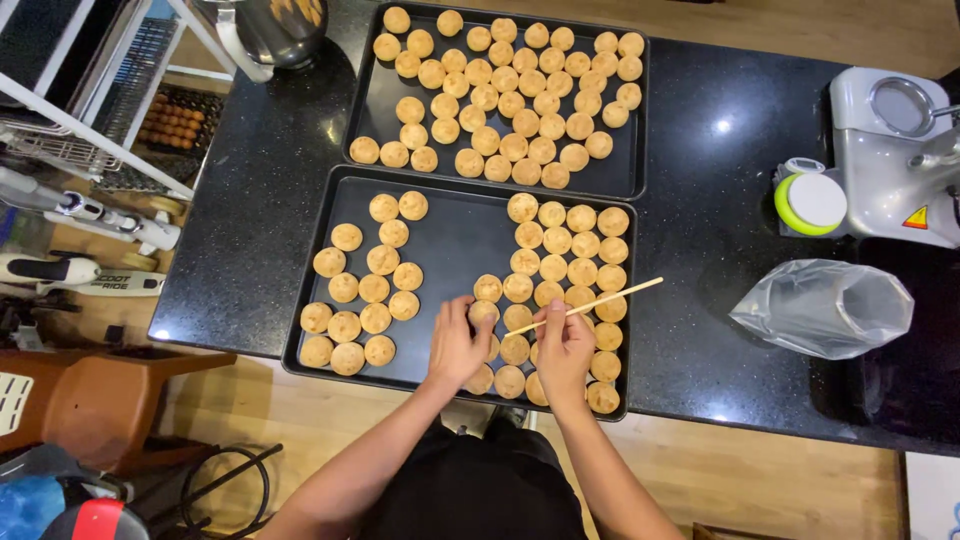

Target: Poking small holes in the bottom of choux pastry shells using a wooden skewer.

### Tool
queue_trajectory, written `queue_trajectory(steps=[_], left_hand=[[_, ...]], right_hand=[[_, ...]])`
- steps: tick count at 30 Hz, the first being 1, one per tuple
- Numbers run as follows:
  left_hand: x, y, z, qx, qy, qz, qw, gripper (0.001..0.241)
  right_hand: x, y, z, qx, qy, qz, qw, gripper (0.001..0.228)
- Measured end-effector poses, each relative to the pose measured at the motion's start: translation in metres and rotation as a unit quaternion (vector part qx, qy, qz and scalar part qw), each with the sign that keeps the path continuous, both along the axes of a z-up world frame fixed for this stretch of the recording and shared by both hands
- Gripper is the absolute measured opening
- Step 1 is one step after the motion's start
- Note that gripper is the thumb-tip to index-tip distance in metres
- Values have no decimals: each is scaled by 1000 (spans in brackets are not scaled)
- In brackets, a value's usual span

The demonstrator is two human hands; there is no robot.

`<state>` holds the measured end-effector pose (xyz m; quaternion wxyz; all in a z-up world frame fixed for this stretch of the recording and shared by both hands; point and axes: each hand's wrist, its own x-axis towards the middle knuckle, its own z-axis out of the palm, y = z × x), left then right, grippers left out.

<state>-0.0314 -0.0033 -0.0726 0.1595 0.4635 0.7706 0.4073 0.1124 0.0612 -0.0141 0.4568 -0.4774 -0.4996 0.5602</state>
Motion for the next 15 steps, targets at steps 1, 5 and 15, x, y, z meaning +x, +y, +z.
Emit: queue_trajectory(steps=[1,5,15], left_hand=[[-3,7,-7,2,0,0,1000,50],[-8,28,-25,-55,-22,23,998,41],[-24,12,18,-44,166,66,983,48]], right_hand=[[0,-1,-1,2,0,0,1000,37],[4,-1,1,16,4,1,1000,38],[19,3,2,-2,21,-29,999,37]])
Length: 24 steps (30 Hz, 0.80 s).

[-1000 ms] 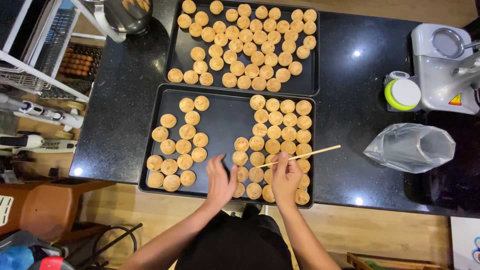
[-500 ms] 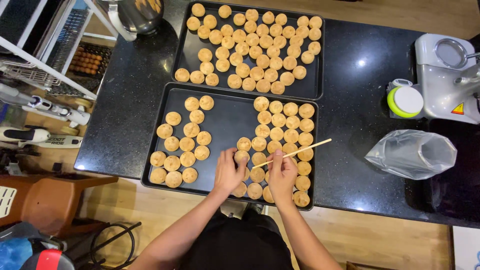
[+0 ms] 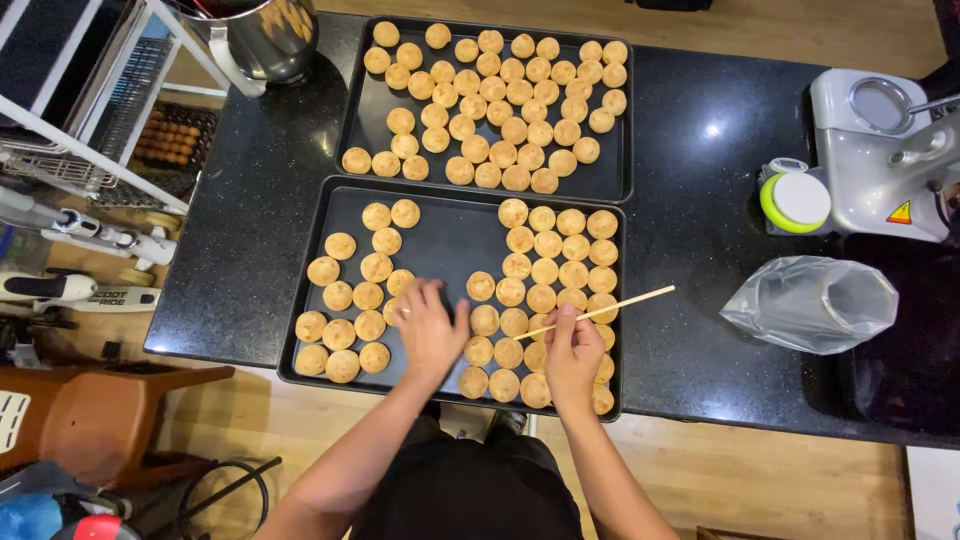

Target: Poking small holes in the bottom of choux pastry shells using a wooden skewer.

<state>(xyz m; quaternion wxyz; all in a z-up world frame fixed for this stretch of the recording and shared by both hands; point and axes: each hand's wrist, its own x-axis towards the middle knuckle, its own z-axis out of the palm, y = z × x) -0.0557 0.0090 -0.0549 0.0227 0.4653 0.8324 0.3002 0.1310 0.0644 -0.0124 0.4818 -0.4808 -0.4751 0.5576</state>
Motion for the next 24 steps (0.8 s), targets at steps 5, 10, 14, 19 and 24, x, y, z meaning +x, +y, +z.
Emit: queue_trajectory(steps=[5,10,14,19,24], left_hand=[[-46,-8,-14,-81,117,32,989,59],[-55,-15,-28,-97,102,-79,987,57],[-52,-11,-27,-83,110,-86,987,56],[-41,-3,-36,-128,71,-125,981,48],[-24,17,-50,107,-274,-23,955,39]], right_hand=[[-6,2,2,4,-1,8,1000,37],[-18,6,3,31,0,31,999,37],[-25,8,6,50,-14,43,998,38],[-34,11,13,91,-37,64,993,36],[-41,17,45,78,-108,116,984,34]])
